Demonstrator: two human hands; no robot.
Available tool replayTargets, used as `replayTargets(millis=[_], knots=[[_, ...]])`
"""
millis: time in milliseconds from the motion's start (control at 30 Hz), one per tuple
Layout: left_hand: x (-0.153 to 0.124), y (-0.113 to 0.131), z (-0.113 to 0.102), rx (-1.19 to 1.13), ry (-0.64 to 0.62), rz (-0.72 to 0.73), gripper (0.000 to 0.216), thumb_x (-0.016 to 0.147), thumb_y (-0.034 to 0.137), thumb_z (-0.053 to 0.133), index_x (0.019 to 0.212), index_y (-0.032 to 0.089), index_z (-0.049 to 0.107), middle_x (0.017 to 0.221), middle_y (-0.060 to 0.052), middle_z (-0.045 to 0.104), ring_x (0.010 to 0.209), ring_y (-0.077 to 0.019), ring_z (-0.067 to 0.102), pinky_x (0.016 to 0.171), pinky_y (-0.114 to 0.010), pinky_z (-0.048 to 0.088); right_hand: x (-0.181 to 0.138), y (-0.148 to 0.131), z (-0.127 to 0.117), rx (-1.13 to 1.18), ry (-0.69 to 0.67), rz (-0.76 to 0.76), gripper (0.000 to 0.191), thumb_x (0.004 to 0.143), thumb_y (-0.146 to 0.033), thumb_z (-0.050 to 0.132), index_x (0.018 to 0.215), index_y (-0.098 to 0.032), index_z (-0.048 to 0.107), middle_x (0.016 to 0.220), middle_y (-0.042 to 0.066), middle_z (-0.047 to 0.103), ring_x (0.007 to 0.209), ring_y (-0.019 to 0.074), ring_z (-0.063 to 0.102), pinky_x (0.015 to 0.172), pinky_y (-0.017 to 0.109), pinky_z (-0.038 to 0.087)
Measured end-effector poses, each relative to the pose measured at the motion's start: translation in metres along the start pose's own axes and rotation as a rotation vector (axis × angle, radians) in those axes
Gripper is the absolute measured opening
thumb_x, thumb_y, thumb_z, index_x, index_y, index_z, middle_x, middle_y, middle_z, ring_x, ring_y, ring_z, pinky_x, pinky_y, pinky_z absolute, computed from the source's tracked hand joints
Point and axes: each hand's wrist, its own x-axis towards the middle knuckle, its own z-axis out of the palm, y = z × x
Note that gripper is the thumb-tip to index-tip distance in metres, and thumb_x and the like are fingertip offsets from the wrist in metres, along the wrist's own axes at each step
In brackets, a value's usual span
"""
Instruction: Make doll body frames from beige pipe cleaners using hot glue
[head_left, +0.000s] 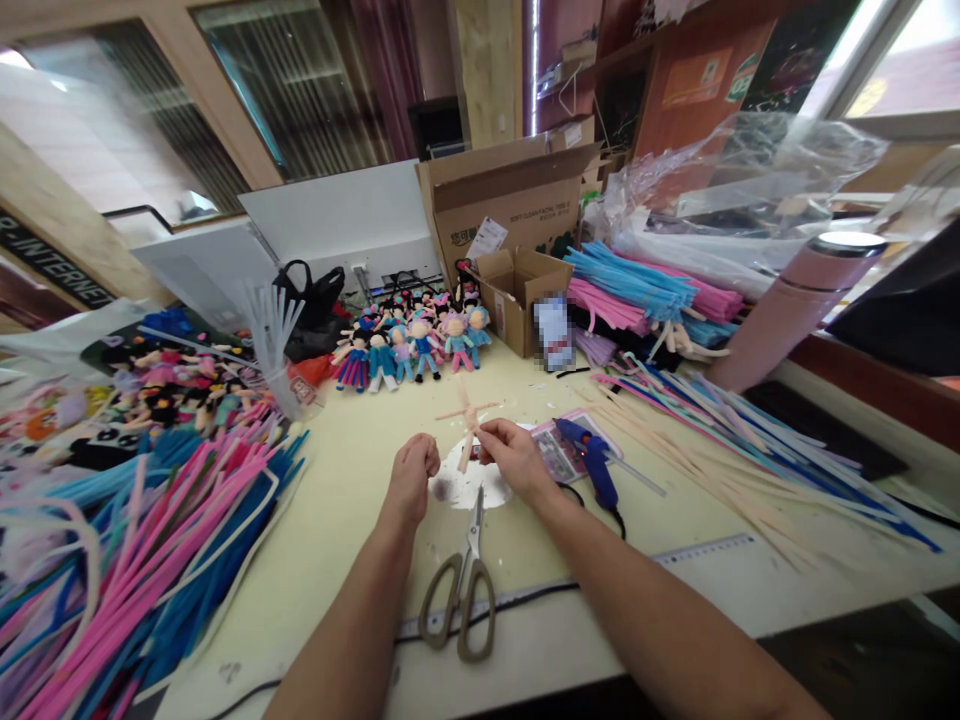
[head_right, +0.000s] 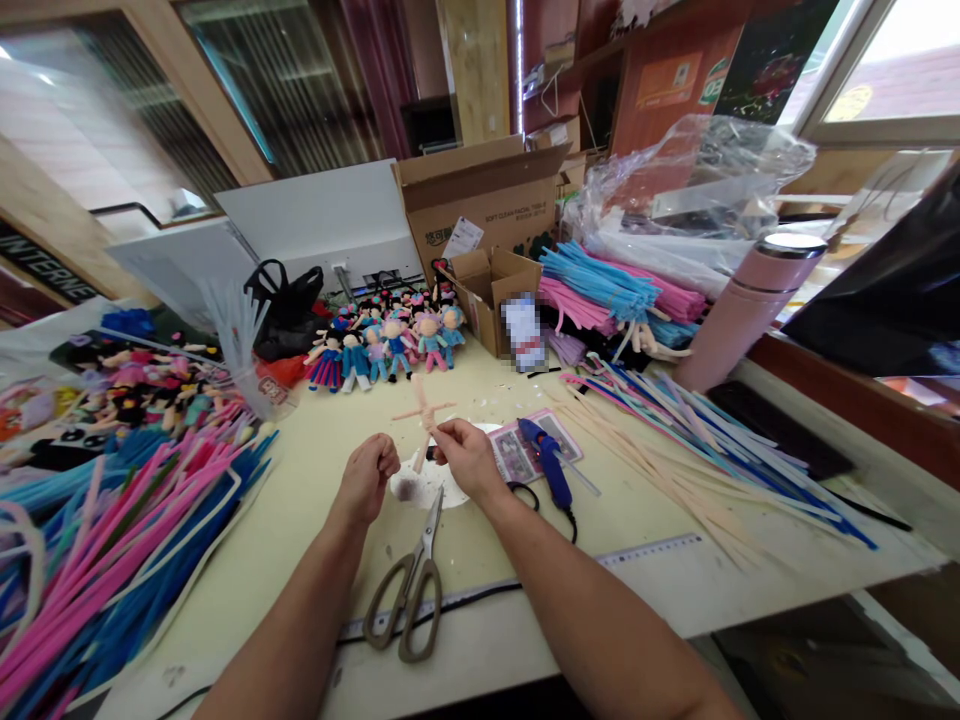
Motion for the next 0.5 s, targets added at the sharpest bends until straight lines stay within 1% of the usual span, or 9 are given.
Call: replayTargets(millis=[100, 233, 267, 333, 400, 433, 500], knots=[[-0.0001, -0.0007, 0.0007, 0.024, -0.007, 0.006, 0.030, 0.072, 0.025, 0.050, 0.051, 0.020, 0.029, 0.049, 0.007, 0.023, 0.043, -0.0063, 0.021, 0.043, -0.022, 0.019, 0.0000, 0.0007, 0.0001, 0.000, 0.000, -0.003, 0.026, 0.070, -0.042, 0.064, 0.071, -0.017, 0.059, 0.050, -0.005, 0.053, 0.047, 0.0086, 0.048, 0.050, 0.022, 0.041], [-0.0002, -0.0025, -0.0012, 0.114, -0.032, 0.025, 0.037, 0.076, 0.036, 0.051, 0.051, 0.020, 0.029, 0.047, 0.007, 0.024, 0.042, -0.0067, 0.023, 0.043, -0.023, 0.021, -0.0005, -0.0007, 0.0003, 0.005, 0.008, 0.004, 0.028, 0.069, -0.045, 0.065, 0.070, -0.017, 0.059, 0.050, -0.005, 0.053, 0.048, 0.0091, 0.048, 0.050, 0.023, 0.041], [-0.0003, -0.0029, -0.0021, 0.157, -0.050, 0.030, 0.037, 0.077, 0.038, 0.051, 0.050, 0.020, 0.033, 0.045, 0.007, 0.027, 0.042, -0.0070, 0.026, 0.044, -0.023, 0.023, -0.0007, -0.0012, 0.0003, 0.004, 0.008, 0.006, 0.028, 0.068, -0.045, 0.065, 0.070, -0.017, 0.059, 0.050, -0.004, 0.053, 0.048, 0.0092, 0.049, 0.051, 0.023, 0.041], [-0.0006, -0.0031, -0.0037, 0.246, -0.094, 0.027, 0.035, 0.077, 0.041, 0.052, 0.052, 0.018, 0.044, 0.046, 0.004, 0.039, 0.046, -0.0083, 0.036, 0.049, -0.023, 0.030, -0.0009, -0.0022, 0.0001, 0.002, 0.005, 0.005, 0.028, 0.068, -0.045, 0.065, 0.070, -0.017, 0.059, 0.051, -0.004, 0.053, 0.048, 0.0092, 0.049, 0.051, 0.023, 0.042], [-0.0013, -0.0025, -0.0046, 0.311, -0.130, 0.014, 0.029, 0.074, 0.039, 0.055, 0.059, 0.016, 0.055, 0.053, 0.001, 0.052, 0.053, -0.0102, 0.046, 0.056, -0.024, 0.036, -0.0011, -0.0033, -0.0002, 0.005, 0.003, 0.007, 0.028, 0.068, -0.044, 0.065, 0.070, -0.017, 0.059, 0.051, -0.005, 0.053, 0.049, 0.0093, 0.049, 0.051, 0.023, 0.042], [-0.0018, -0.0019, -0.0047, 0.331, -0.138, 0.009, 0.025, 0.072, 0.038, 0.058, 0.062, 0.015, 0.059, 0.057, 0.000, 0.057, 0.057, -0.0110, 0.049, 0.058, -0.024, 0.037, -0.0012, -0.0039, -0.0004, 0.009, 0.004, 0.009, 0.028, 0.068, -0.044, 0.065, 0.071, -0.017, 0.059, 0.051, -0.005, 0.053, 0.049, 0.0093, 0.049, 0.051, 0.024, 0.042], [-0.0029, -0.0010, -0.0046, 0.364, -0.138, 0.006, 0.021, 0.068, 0.035, 0.063, 0.064, 0.014, 0.063, 0.063, -0.002, 0.061, 0.061, -0.0115, 0.051, 0.060, -0.024, 0.037, -0.0014, -0.0049, -0.0005, 0.013, 0.005, 0.013, 0.027, 0.068, -0.043, 0.065, 0.071, -0.017, 0.059, 0.052, -0.005, 0.053, 0.049, 0.0094, 0.049, 0.052, 0.024, 0.042]])
